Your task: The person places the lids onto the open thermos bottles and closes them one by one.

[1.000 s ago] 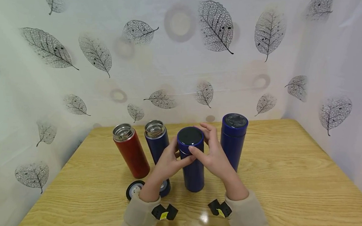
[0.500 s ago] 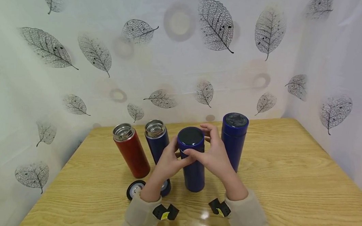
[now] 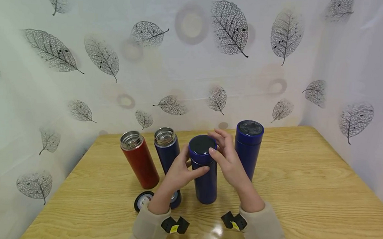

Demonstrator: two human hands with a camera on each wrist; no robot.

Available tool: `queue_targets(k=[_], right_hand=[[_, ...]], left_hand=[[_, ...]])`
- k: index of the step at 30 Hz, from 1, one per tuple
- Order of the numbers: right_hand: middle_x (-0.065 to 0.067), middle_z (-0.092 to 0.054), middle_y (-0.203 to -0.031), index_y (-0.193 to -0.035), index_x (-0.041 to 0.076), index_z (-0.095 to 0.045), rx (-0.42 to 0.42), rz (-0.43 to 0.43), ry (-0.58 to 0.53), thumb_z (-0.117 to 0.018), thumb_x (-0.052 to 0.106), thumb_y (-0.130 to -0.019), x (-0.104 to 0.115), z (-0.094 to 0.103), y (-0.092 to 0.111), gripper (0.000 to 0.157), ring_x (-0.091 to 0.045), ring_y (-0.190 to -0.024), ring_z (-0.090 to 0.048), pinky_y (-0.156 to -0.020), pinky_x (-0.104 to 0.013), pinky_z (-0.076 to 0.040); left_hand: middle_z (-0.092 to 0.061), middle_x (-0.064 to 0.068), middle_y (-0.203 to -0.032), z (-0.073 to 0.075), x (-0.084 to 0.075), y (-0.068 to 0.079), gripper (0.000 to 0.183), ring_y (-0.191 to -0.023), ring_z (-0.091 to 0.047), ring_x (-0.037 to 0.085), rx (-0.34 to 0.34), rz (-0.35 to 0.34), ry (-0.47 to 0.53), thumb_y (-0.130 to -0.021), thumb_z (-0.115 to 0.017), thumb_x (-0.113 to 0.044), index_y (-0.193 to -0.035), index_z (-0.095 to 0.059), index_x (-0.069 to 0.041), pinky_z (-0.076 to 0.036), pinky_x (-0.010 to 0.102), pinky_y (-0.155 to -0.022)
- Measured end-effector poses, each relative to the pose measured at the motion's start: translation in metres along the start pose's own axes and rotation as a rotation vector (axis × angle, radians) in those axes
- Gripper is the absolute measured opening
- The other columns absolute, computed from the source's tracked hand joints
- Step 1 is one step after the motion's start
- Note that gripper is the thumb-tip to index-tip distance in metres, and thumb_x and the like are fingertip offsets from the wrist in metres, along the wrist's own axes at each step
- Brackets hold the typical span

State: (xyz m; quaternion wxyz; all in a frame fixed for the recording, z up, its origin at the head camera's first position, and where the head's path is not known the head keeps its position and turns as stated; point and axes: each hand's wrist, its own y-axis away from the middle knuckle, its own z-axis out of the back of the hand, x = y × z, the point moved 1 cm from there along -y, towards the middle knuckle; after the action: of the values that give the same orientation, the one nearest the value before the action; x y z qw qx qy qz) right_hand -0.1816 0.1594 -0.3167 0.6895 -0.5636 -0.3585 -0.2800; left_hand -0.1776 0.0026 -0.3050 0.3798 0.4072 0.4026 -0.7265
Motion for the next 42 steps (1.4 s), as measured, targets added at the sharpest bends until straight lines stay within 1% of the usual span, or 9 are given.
queue_targets(k=[6,10,13,17,23,26,29,36,42], right_hand=[[-0.008,-0.040,-0.130,-0.131,-0.007,-0.014,0.067,0.062,-0.116,-0.034,-0.007,-0.089,0.002,0.000,-0.002,0.047,-0.016,-0.109,-0.048,-0.086,-0.023,-0.040],[-0.008,-0.043,-0.127,-0.131,-0.009,-0.012,0.061,0.067,-0.121,-0.036,-0.009,-0.088,0.003,-0.001,-0.001,0.050,-0.016,-0.108,-0.049,-0.086,-0.023,-0.040],[-0.017,-0.043,-0.126,-0.132,-0.008,-0.015,0.026,0.041,-0.070,-0.040,-0.009,-0.086,0.004,-0.002,0.000,0.052,-0.013,-0.109,-0.047,-0.088,-0.021,-0.037],[-0.024,-0.041,-0.122,-0.130,-0.007,-0.019,-0.031,-0.013,0.040,-0.050,-0.010,-0.082,0.004,-0.003,0.001,0.057,-0.010,-0.109,-0.044,-0.089,-0.020,-0.033],[-0.018,-0.042,-0.119,-0.127,-0.005,-0.025,-0.089,-0.066,0.173,-0.062,-0.007,-0.075,0.005,-0.005,0.000,0.064,-0.016,-0.106,-0.041,-0.090,-0.048,-0.030],[-0.019,-0.040,-0.120,-0.126,-0.005,-0.027,-0.084,-0.051,0.197,-0.060,-0.006,-0.075,0.004,-0.004,0.000,0.061,-0.019,-0.107,-0.039,-0.089,-0.052,-0.028],[-0.023,-0.037,-0.125,-0.126,-0.008,-0.025,-0.056,-0.004,0.164,-0.053,-0.009,-0.078,0.004,-0.003,0.001,0.056,-0.015,-0.111,-0.037,-0.089,-0.049,-0.027],[-0.012,-0.038,-0.131,-0.128,-0.012,-0.019,0.029,0.072,0.024,-0.040,-0.012,-0.083,0.005,-0.002,0.001,0.049,-0.010,-0.116,-0.040,-0.091,-0.020,-0.032],[-0.012,-0.041,-0.129,-0.129,-0.009,-0.020,0.052,0.104,-0.012,-0.040,-0.013,-0.083,0.004,-0.002,0.001,0.051,-0.013,-0.112,-0.045,-0.090,-0.021,-0.035]], left_hand=[[-0.047,0.016,-0.120,0.002,-0.001,0.000,0.062,-0.108,-0.047,0.026,0.009,-0.024,-0.003,-0.077,-0.067,-0.007,-0.129,-0.034,0.002,-0.040,0.042,-0.086],[-0.048,0.016,-0.119,0.002,-0.001,0.000,0.061,-0.107,-0.048,0.026,0.007,-0.025,-0.001,-0.077,-0.067,-0.007,-0.128,-0.035,0.002,-0.041,0.041,-0.085],[-0.049,0.015,-0.117,0.001,0.002,0.000,0.060,-0.106,-0.049,0.026,-0.003,-0.030,-0.010,-0.076,-0.068,-0.007,-0.126,-0.037,0.002,-0.042,0.040,-0.084],[-0.050,0.008,-0.116,-0.002,0.022,-0.003,0.061,-0.105,-0.049,0.020,-0.023,-0.042,-0.025,-0.075,-0.071,-0.015,-0.126,-0.039,-0.004,-0.042,0.036,-0.084],[-0.050,0.000,-0.116,-0.006,0.038,-0.008,0.063,-0.106,-0.047,0.013,-0.036,-0.072,-0.025,-0.074,-0.073,-0.025,-0.126,-0.040,-0.011,-0.040,0.035,-0.086],[-0.049,0.001,-0.118,-0.006,0.037,-0.007,0.063,-0.108,-0.046,0.013,-0.029,-0.062,-0.023,-0.074,-0.072,-0.026,-0.127,-0.040,-0.012,-0.039,0.038,-0.088],[-0.047,0.002,-0.122,-0.005,0.036,-0.008,0.064,-0.112,-0.044,0.015,-0.021,-0.047,-0.024,-0.076,-0.071,-0.025,-0.129,-0.038,-0.011,-0.037,0.043,-0.089],[-0.047,0.011,-0.122,-0.003,0.024,-0.006,0.061,-0.111,-0.045,0.023,-0.012,-0.048,0.001,-0.078,-0.068,-0.012,-0.130,-0.036,-0.003,-0.037,0.046,-0.088],[-0.049,0.015,-0.118,0.001,-0.001,0.003,0.055,-0.108,-0.047,0.026,-0.020,-0.047,0.010,-0.079,-0.065,-0.007,-0.127,-0.038,0.003,-0.037,0.047,-0.088]])
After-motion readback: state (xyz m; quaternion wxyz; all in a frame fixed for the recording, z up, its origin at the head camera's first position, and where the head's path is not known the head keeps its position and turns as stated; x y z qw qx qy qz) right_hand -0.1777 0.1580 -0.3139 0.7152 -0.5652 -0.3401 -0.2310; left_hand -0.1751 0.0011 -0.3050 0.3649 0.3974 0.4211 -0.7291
